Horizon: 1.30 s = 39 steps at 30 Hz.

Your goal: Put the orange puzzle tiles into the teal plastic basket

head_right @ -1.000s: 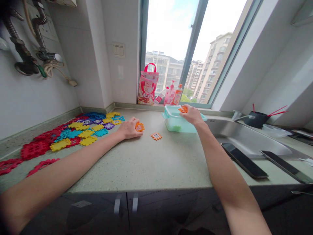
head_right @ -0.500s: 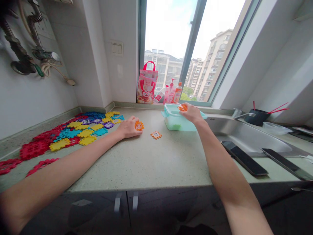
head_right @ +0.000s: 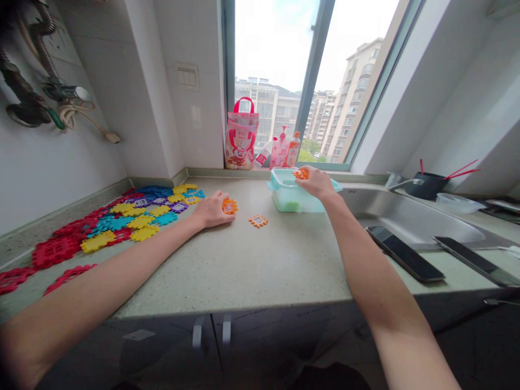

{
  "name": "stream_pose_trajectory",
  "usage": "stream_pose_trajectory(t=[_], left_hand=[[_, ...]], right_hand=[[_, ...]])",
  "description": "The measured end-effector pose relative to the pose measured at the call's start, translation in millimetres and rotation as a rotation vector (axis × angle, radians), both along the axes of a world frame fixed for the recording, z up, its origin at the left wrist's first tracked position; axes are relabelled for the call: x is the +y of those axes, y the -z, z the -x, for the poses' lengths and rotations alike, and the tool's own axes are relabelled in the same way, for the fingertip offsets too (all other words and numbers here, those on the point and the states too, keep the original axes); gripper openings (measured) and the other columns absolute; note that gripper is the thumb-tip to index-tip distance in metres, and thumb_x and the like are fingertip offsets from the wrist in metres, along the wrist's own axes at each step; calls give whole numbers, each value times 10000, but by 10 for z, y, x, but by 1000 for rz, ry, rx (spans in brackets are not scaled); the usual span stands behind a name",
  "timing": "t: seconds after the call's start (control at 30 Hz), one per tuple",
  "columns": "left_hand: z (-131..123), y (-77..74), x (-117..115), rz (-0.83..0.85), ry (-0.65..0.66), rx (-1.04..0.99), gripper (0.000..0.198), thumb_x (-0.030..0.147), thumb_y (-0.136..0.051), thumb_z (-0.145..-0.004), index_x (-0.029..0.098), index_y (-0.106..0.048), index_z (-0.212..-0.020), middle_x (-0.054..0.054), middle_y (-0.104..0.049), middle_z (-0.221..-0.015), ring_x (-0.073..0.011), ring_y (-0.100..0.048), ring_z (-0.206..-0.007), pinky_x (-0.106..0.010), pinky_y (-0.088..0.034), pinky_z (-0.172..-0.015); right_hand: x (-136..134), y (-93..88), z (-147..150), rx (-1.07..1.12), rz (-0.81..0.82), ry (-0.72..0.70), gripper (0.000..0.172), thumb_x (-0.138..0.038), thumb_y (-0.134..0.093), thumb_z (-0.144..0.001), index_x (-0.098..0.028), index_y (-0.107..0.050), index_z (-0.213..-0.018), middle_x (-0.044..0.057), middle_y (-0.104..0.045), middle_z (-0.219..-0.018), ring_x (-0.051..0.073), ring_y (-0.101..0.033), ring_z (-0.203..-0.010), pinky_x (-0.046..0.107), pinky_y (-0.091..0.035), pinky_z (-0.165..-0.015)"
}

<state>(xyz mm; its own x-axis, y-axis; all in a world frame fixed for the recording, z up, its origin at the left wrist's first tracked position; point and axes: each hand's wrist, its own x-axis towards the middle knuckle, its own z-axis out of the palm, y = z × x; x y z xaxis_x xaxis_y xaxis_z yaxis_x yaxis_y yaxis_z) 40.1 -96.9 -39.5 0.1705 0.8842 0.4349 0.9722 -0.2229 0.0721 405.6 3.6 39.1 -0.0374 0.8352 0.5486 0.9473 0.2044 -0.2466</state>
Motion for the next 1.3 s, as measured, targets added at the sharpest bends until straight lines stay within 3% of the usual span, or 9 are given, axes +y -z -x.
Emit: stream_pose_trajectory(t=[0.7, 1.07, 1.3], left_hand=[[-15, -47, -40, 41, -2, -19, 617, 658, -688, -769, 241, -629, -1219, -91, -649, -1267, -331, -718, -1011, -429, -564, -849], [-13, -24, -16, 33, -2, -41, 604, 661, -709, -767, 256, -638, -1210, -91, -647, -1259, -321, -718, -987, -415, -551, -842], [-14, -13, -11, 25, 2, -39, 599, 670, -700, -773, 252, -639, -1196, -91, -646, -1243, -316, -721, -957, -406, -544, -807]], right_hand=[[-4, 4, -18, -31, 33, -20, 529, -605, -615, -876, -278, -745, -1271, 116, -791, -1159, 340, -720, -1015, 391, -510, -828], [3, 18, -6, -59, 69, -29, 430, -544, -569, -914, -280, -804, -1158, 84, -813, -1091, 289, -724, -965, 339, -512, -792], [-18, 2, 4, -78, 101, -10, 464, -553, -522, -941, -281, -801, -1192, 90, -802, -1170, 312, -725, -1034, 361, -504, -814]])
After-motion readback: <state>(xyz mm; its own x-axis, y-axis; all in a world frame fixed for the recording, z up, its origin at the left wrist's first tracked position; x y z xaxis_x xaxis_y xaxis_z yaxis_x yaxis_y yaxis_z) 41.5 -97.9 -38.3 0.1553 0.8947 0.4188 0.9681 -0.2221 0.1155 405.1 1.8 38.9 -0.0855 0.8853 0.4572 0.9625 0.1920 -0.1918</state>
